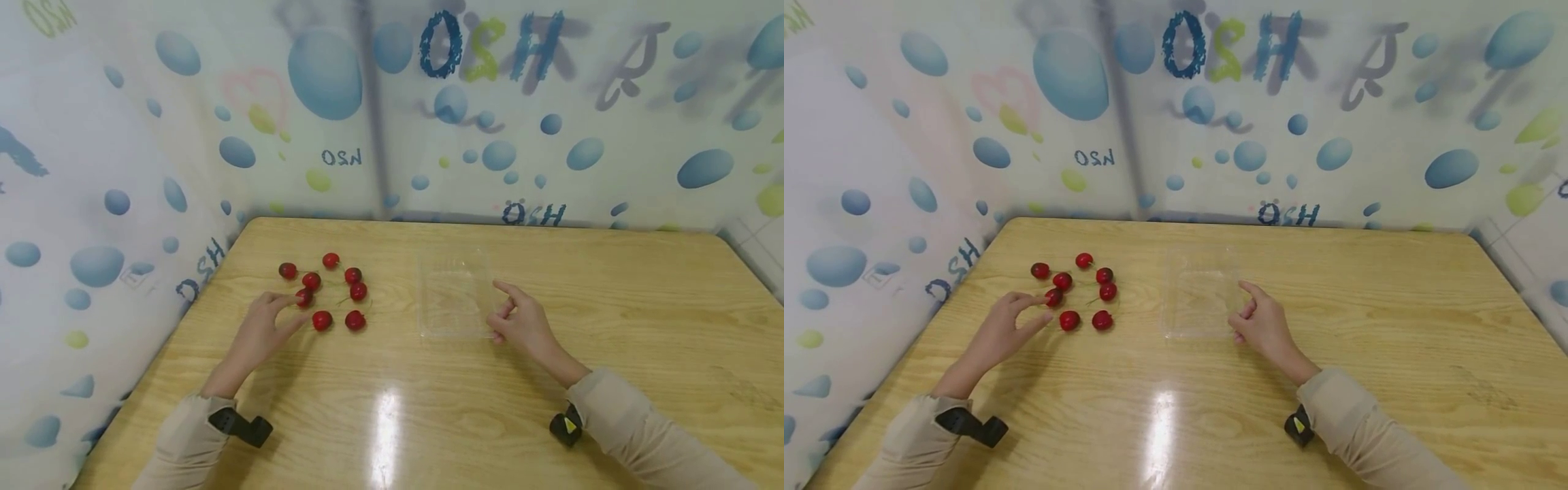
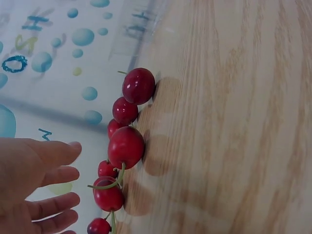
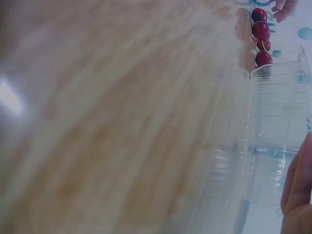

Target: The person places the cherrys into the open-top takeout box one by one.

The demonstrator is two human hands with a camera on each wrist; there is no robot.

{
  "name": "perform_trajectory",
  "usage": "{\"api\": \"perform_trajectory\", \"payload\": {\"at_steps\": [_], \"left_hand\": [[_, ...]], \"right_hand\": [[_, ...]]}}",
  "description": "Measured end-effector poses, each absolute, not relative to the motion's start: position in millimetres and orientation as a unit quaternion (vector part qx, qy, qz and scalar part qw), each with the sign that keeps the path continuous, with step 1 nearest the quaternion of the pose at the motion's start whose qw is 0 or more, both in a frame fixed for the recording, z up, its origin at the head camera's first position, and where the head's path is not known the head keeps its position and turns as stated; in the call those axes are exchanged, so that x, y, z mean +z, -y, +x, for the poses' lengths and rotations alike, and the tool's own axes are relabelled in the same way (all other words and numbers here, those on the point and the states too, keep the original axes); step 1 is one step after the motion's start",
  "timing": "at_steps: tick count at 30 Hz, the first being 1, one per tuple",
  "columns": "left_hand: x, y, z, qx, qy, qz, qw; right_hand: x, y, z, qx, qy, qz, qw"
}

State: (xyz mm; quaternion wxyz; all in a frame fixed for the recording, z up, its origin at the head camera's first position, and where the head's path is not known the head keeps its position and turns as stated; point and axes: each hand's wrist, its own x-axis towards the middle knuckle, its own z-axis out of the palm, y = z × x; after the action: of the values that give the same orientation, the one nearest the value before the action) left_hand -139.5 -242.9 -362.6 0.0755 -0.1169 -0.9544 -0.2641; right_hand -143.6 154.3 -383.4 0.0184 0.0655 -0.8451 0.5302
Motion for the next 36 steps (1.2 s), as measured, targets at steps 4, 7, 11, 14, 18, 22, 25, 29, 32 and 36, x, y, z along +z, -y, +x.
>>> {"api": "perform_trajectory", "payload": {"at_steps": [4, 7, 11, 14, 18, 22, 25, 29, 32, 36], "left_hand": [[-365, 246, -140, -0.262, 0.957, -0.113, 0.057], [-367, 248, -140, -0.261, 0.957, -0.113, 0.048], [-369, 252, -141, -0.276, 0.954, -0.113, 0.034], [-370, 255, -143, -0.289, 0.95, -0.113, 0.026], [-373, 259, -144, -0.306, 0.945, -0.115, 0.018], [-377, 263, -147, -0.328, 0.938, -0.114, 0.009], [-379, 266, -148, -0.347, 0.932, -0.105, -0.003], [-381, 269, -149, -0.369, 0.925, -0.089, -0.025], [-382, 269, -149, -0.381, 0.92, -0.086, -0.035], [-384, 268, -150, -0.399, 0.912, -0.085, -0.033]], "right_hand": [[-381, -153, -143, 0.527, 0.847, 0.063, 0.018], [-381, -153, -143, 0.525, 0.849, 0.06, 0.016], [-382, -153, -144, 0.521, 0.852, 0.058, 0.014], [-383, -153, -145, 0.519, 0.853, 0.058, 0.015], [-383, -154, -145, 0.518, 0.853, 0.058, 0.015], [-383, -153, -145, 0.518, 0.853, 0.058, 0.013], [-382, -153, -145, 0.516, 0.854, 0.06, 0.016], [-382, -153, -146, 0.51, 0.858, 0.062, 0.02], [-383, -153, -146, 0.506, 0.86, 0.061, 0.02], [-383, -153, -146, 0.501, 0.863, 0.062, 0.022]]}}
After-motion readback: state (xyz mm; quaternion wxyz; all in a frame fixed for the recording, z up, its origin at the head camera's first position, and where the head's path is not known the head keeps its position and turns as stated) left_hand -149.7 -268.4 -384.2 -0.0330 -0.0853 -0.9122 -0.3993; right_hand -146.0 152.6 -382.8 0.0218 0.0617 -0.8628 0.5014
